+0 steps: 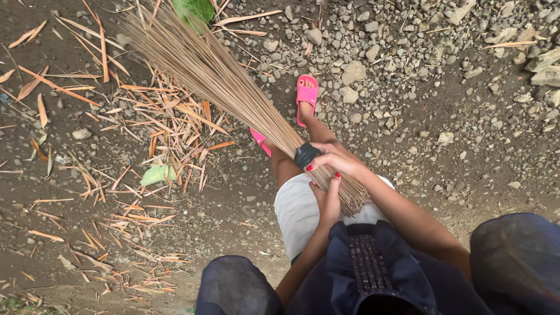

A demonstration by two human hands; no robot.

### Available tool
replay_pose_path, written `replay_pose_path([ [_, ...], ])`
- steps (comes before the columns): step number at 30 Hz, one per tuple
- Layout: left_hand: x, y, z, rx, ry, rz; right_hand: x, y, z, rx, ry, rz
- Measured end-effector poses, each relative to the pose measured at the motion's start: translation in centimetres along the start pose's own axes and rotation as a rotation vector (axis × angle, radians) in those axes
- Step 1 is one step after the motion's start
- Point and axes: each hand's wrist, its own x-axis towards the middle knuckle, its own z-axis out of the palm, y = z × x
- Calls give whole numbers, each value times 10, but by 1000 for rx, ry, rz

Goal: The person sweeps the rocky ground using a broom made of sticks, moving leaves and debris across the surface.

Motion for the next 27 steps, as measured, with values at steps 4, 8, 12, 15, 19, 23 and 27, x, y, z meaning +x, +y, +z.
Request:
replay_pose_path([
  [4,-4,27,-2,32,-121,1,-25,-38,15,-148,212,-80],
  [8,11,58,4,20,-354,-217,-31,-10,7,256,510,-91],
  [12,93,84,34,57,-443,-538,16,18,-50,323,726,-151],
  [15,119,110,35,-81,-383,-493,76,9,-79,222,682,-26],
  [19,92,136,30,-106,-167,-411,94,2,-48,286,389,-89],
  [23,28,82,96,-82,-172,-50,25,0,-91,127,298,6],
  [27,12,53,139,36,-330,-233,-50,-19,-130,261,455,58],
])
